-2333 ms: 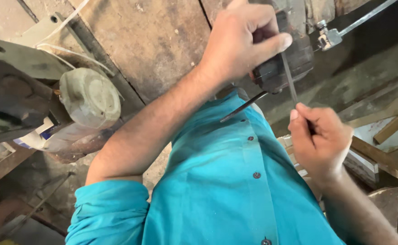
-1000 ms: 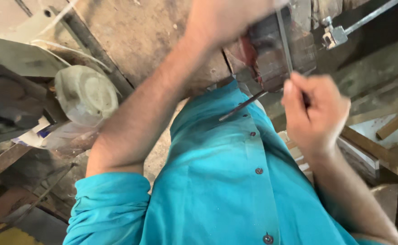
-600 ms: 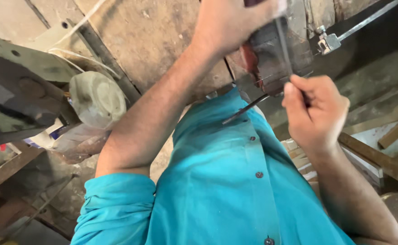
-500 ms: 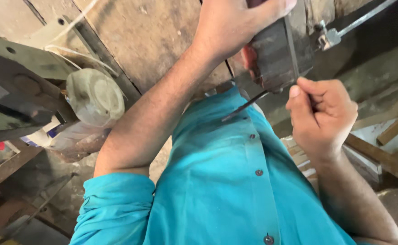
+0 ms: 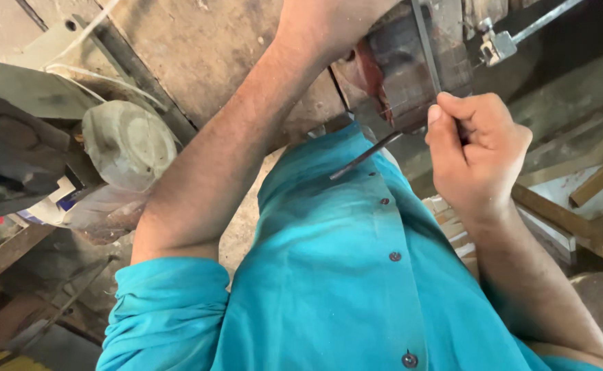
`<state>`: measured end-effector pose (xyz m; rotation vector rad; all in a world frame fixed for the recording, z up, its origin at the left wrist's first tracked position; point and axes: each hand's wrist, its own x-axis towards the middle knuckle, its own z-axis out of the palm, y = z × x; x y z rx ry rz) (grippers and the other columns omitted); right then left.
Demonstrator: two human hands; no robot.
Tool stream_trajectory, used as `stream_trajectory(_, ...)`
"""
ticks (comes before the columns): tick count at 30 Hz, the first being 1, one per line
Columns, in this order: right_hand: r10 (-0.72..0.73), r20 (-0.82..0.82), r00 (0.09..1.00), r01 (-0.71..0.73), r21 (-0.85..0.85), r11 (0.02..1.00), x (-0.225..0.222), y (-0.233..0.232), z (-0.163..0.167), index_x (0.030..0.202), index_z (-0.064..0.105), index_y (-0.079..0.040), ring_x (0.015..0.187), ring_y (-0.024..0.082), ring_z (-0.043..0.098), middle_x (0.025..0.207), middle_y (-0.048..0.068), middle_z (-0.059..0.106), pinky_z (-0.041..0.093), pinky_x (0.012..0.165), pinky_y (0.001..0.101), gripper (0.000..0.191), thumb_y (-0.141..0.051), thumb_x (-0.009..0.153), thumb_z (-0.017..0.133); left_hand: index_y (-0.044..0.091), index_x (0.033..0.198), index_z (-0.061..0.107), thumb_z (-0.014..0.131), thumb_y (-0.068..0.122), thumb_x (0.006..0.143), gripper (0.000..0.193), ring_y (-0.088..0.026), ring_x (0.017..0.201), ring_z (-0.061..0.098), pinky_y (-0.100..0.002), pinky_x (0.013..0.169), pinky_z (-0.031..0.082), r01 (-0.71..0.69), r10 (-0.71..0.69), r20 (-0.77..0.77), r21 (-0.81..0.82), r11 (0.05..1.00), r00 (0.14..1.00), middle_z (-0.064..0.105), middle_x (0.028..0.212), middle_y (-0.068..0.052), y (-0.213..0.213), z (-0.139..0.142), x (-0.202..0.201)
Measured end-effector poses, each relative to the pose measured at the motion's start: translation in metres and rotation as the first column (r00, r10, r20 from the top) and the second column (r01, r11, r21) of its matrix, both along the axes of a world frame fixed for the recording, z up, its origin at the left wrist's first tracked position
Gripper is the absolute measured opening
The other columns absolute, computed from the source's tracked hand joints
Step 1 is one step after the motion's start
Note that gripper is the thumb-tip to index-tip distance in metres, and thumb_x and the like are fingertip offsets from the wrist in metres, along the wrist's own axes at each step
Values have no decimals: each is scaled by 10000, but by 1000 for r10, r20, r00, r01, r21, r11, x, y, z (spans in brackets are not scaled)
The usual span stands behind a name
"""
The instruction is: The person holds a hammer while working at a bench vise, threads a wire through a small metal fitting, then clamps a metal piece in the vise and files it with a hand file, stroking repeatedly along its edge.
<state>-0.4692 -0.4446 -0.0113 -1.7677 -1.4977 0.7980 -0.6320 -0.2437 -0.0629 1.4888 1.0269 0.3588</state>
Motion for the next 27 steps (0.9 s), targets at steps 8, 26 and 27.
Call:
stream_trajectory(8,58,228,972,-75,63,995,-3,-2,11,1097,659,79,665,57,577,846,96,657,465,597,204,69,64,1065,718,72,787,731,797,397,898,349,-142,548,689,-311,513,536,-223,117,260,426,877,958,701,634,-55,-21,-18,3)
stream_trajectory(26,-89,-53,995,85,-73,994,10,-34,10,1175,616,55,734,44,634,849,76,703,520,651,180,101,69,1097,679,61,795,703,858,246,833,244,-143,641,689,-317,613,544,-231,72,363,416,880,929,704,720,-34,-34,-17,13)
stream_trajectory(27,-76,-57,995,72,-74,995,13,-38,10,1163,614,58,747,45,642,857,78,703,528,664,180,89,67,1104,680,62,781,698,865,240,825,248,-129,618,675,-314,595,537,-225,82,345,399,889,935,692,698,-28,-35,-16,13)
